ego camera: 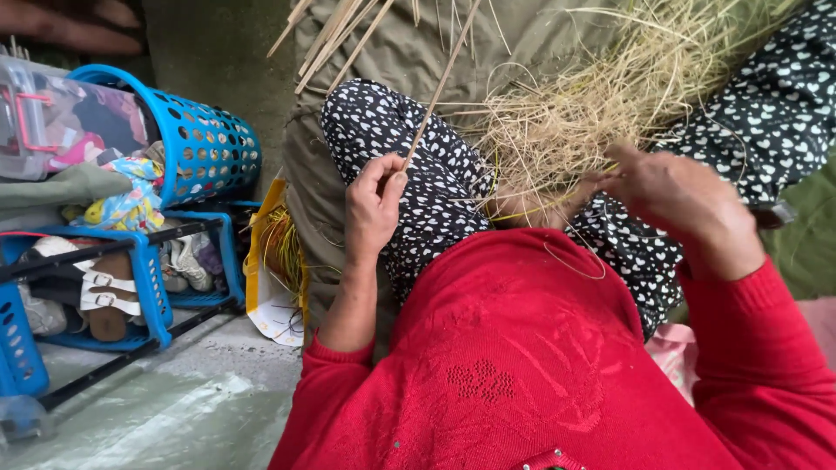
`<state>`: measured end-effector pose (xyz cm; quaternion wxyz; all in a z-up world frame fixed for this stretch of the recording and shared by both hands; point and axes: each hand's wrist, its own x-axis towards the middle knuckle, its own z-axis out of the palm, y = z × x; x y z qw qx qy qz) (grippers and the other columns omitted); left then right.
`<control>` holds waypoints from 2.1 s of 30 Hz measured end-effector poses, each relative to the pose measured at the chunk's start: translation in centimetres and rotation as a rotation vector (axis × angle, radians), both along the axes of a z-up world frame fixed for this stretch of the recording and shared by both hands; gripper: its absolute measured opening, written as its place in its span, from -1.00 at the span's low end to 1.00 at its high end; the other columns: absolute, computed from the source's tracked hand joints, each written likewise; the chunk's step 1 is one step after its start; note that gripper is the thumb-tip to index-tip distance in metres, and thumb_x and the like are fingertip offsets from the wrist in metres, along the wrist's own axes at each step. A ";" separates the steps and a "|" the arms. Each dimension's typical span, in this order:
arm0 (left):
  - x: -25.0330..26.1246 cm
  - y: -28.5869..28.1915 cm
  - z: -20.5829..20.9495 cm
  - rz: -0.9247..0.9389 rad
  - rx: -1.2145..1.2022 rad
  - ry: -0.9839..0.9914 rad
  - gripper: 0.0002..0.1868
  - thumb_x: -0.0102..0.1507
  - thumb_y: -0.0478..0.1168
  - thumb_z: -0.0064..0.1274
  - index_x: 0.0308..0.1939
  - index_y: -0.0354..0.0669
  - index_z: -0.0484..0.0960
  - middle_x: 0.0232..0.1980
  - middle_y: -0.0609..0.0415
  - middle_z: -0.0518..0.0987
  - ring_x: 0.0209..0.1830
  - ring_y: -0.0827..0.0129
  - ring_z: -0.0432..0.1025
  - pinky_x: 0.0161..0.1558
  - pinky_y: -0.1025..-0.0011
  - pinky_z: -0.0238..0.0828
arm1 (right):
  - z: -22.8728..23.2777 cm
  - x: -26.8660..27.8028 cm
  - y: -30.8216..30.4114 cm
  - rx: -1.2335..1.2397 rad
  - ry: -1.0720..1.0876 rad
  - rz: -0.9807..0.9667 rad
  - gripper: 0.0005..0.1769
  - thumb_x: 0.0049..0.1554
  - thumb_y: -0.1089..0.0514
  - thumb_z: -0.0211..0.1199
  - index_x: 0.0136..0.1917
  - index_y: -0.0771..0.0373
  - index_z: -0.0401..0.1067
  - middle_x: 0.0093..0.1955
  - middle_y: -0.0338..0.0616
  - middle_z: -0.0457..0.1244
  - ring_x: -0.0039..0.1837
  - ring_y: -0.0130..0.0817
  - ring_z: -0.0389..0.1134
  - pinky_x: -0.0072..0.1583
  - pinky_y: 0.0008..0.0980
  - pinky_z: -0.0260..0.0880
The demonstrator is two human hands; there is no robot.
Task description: Preparing straw fibers by selecting and trimming them with a small knife for craft use.
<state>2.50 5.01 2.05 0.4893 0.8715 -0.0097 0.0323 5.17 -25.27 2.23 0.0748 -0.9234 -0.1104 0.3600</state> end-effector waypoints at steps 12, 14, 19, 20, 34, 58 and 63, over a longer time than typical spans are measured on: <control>-2.8 0.2 -0.5 -0.075 0.190 -0.103 -0.87 0.06 -0.45 -0.15 -0.32 -0.30 0.41 -0.45 0.10 0.35 -0.56 0.44 0.19 -0.46 0.50 0.18 | -0.8 -0.4 -3.8 0.761 -0.432 -0.281 -0.85 0.20 0.42 -0.07 -0.08 0.56 0.31 -0.47 0.01 0.13 -0.58 -0.43 0.04 -0.64 -0.56 -0.05; -3.0 0.2 -0.4 -0.084 0.157 -0.060 -0.88 0.06 -0.44 -0.15 -0.32 -0.30 0.42 -0.47 0.11 0.36 -0.60 0.46 0.17 -0.51 0.52 0.15 | 2.0 -0.4 -1.2 0.796 -0.283 -0.386 -0.77 0.15 0.34 -0.11 0.09 0.46 0.20 -0.43 -0.05 0.08 -0.49 -0.41 0.03 -0.54 -0.54 -0.02; -3.9 0.7 -0.5 -0.113 0.045 0.124 -0.88 0.03 -0.44 -0.14 -0.36 -0.28 0.44 -0.49 0.15 0.38 -0.66 0.52 0.14 -0.59 0.57 0.10 | 2.3 0.2 1.2 0.731 0.000 -0.488 -0.23 -0.11 -0.01 0.00 0.29 0.31 -0.16 0.17 0.27 0.03 0.15 0.04 0.11 0.02 -0.04 0.17; -4.1 0.9 -0.7 -0.108 0.007 0.194 -0.86 0.03 -0.44 -0.13 -0.34 -0.28 0.45 -0.47 0.16 0.42 -0.65 0.55 0.16 -0.60 0.60 0.10 | 2.0 0.1 1.2 0.782 0.024 -0.542 -0.36 -0.01 0.03 -0.09 0.30 0.31 -0.06 -0.01 0.15 0.11 -0.07 -0.14 0.13 -0.17 -0.25 0.17; -5.3 3.5 -1.3 -0.215 -0.009 0.452 -0.88 0.04 -0.42 -0.10 -0.35 -0.26 0.47 -0.45 0.18 0.45 -0.61 0.57 0.20 -0.57 0.63 0.15 | -1.5 0.9 3.0 1.712 0.276 -0.898 -0.67 0.08 0.21 -0.02 0.14 0.21 0.20 -0.37 -0.25 0.22 -0.47 -0.60 0.19 -0.43 -0.73 0.22; -1.0 -6.8 -4.8 -0.072 -0.922 0.608 -0.84 0.11 -0.36 -0.09 -0.24 -0.31 0.45 -0.60 -0.01 0.44 -0.73 0.69 0.19 -0.78 0.81 0.01 | -4.6 -2.6 6.2 1.582 0.328 -0.756 -0.74 0.00 0.32 -0.03 -0.01 0.37 0.27 -0.49 0.12 0.17 -0.57 -0.30 0.23 -0.56 -0.47 0.25; -2.0 -6.3 -3.7 -0.073 -0.928 0.679 -0.81 0.10 -0.32 -0.06 -0.22 -0.32 0.45 -0.60 -0.01 0.43 -0.72 0.70 0.18 -0.71 0.84 0.08 | -5.2 -2.3 5.2 1.586 0.309 -0.888 -0.86 0.00 0.31 -0.02 -0.18 0.41 0.31 -0.48 0.11 0.15 -0.59 -0.32 0.18 -0.56 -0.46 0.19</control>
